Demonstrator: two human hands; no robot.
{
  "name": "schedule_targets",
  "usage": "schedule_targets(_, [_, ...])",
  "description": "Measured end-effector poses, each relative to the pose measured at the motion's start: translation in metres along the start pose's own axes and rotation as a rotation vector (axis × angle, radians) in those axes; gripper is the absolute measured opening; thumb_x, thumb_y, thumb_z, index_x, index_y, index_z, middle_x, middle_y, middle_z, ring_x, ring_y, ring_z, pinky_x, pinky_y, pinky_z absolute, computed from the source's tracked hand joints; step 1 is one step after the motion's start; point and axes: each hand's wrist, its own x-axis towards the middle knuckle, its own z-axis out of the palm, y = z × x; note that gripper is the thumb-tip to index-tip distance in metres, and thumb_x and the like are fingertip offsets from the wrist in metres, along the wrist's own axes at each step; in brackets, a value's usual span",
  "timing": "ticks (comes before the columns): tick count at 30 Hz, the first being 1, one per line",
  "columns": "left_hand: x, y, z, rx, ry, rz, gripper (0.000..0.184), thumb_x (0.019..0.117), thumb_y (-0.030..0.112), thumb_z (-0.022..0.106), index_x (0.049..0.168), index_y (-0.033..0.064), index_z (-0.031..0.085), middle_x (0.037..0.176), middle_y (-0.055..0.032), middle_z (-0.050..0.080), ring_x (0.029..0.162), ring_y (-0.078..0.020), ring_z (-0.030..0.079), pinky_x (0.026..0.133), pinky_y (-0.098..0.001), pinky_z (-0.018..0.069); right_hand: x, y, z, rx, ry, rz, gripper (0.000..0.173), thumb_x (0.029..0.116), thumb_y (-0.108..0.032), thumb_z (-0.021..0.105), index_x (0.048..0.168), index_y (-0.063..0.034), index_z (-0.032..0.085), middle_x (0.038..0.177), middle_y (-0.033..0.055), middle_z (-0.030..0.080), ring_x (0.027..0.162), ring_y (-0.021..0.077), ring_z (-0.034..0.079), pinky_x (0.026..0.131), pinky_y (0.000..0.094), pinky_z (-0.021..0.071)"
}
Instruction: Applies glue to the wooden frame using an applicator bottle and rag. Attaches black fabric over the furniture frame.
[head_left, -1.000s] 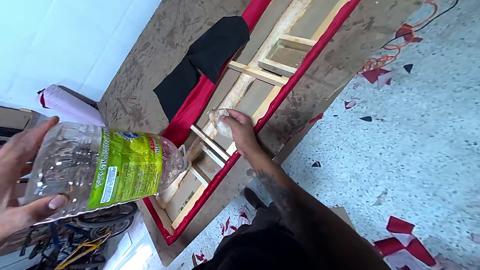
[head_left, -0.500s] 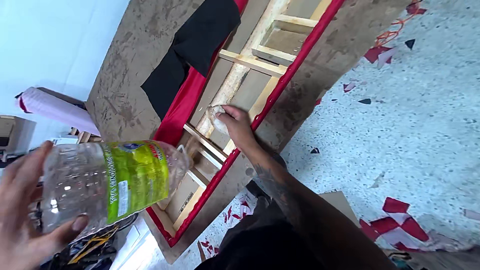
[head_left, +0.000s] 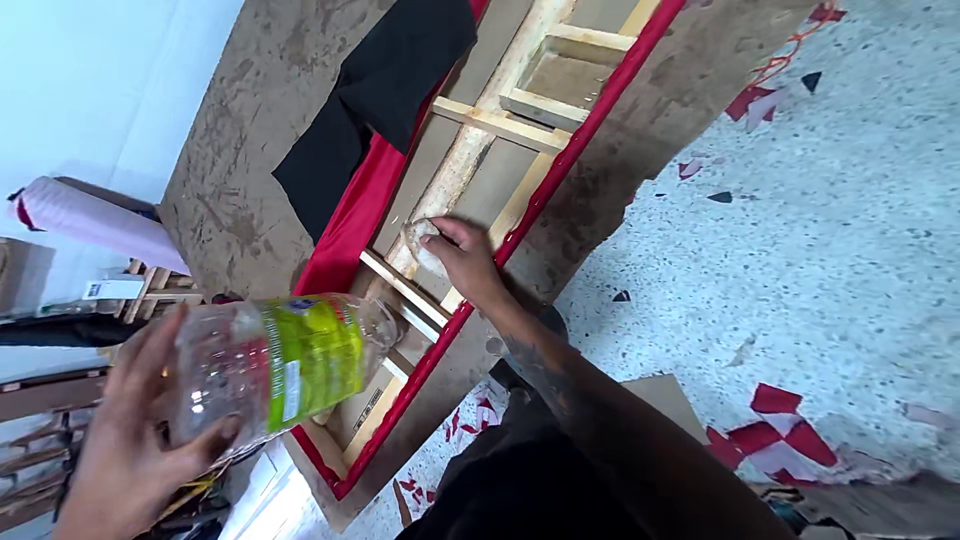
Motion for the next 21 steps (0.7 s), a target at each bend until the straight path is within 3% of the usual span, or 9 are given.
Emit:
schedule_targets(4, [-0.021,-0.022,-0.055,-0.092,0.015,-0.062,0.132,0.0654,0.080,0.075,0.163,0.0076,0.022,0.164,-0.0170,0.029,0.148,-0.0225,0.037,0.119,-0.0393,0.0379,0.000,0.000,0.001,-0.021,-0.053,0.016,0.032,0.1001,-0.020,0.064,0.129,-0.0058,0.069,0.121,0.0073,0.072,0.112,0.0140,0.068,0.099,0.0370,0.0574])
schedule_targets(7, [-0.032,-0.039,-0.061,-0.143,0.056,-0.088,0.131,0.0670,0.080,0.074,0.163,0.0090,0.020,0.160,-0.0135,0.038,0.141,-0.0172,0.046,0.116,-0.0351,0.0419,-0.002,0.000,0.003,-0.020,-0.063,0.008,0.030,0.1003,-0.018,0.064,0.127,-0.0060,0.070,0.118,0.0069,0.074,0.109,0.0135,0.070,0.096,0.0363,0.0587])
schedule_targets(13, [-0.041,-0.038,-0.053,-0.212,0.065,-0.131,0.129,0.0674,0.073,0.077,0.163,0.0075,0.019,0.157,-0.0101,0.043,0.136,-0.0115,0.051,0.111,-0.0279,0.0458,-0.005,-0.001,-0.003,-0.003,-0.121,-0.002,0.029,0.1012,-0.018,0.063,0.126,-0.0057,0.071,0.118,0.0068,0.074,0.109,0.0143,0.070,0.097,0.0358,0.0588])
schedule_targets(21, [-0.038,-0.026,-0.052,-0.204,0.067,-0.076,0.129,0.0665,0.075,0.078,0.163,0.0112,0.021,0.160,-0.0085,0.040,0.143,-0.0165,0.045,0.115,-0.0333,0.0439,-0.008,-0.002,-0.005,0.029,-0.158,-0.008,0.029,0.1014,-0.017,0.062,0.126,-0.0042,0.070,0.115,0.0087,0.074,0.107,0.0153,0.070,0.096,0.0361,0.0589])
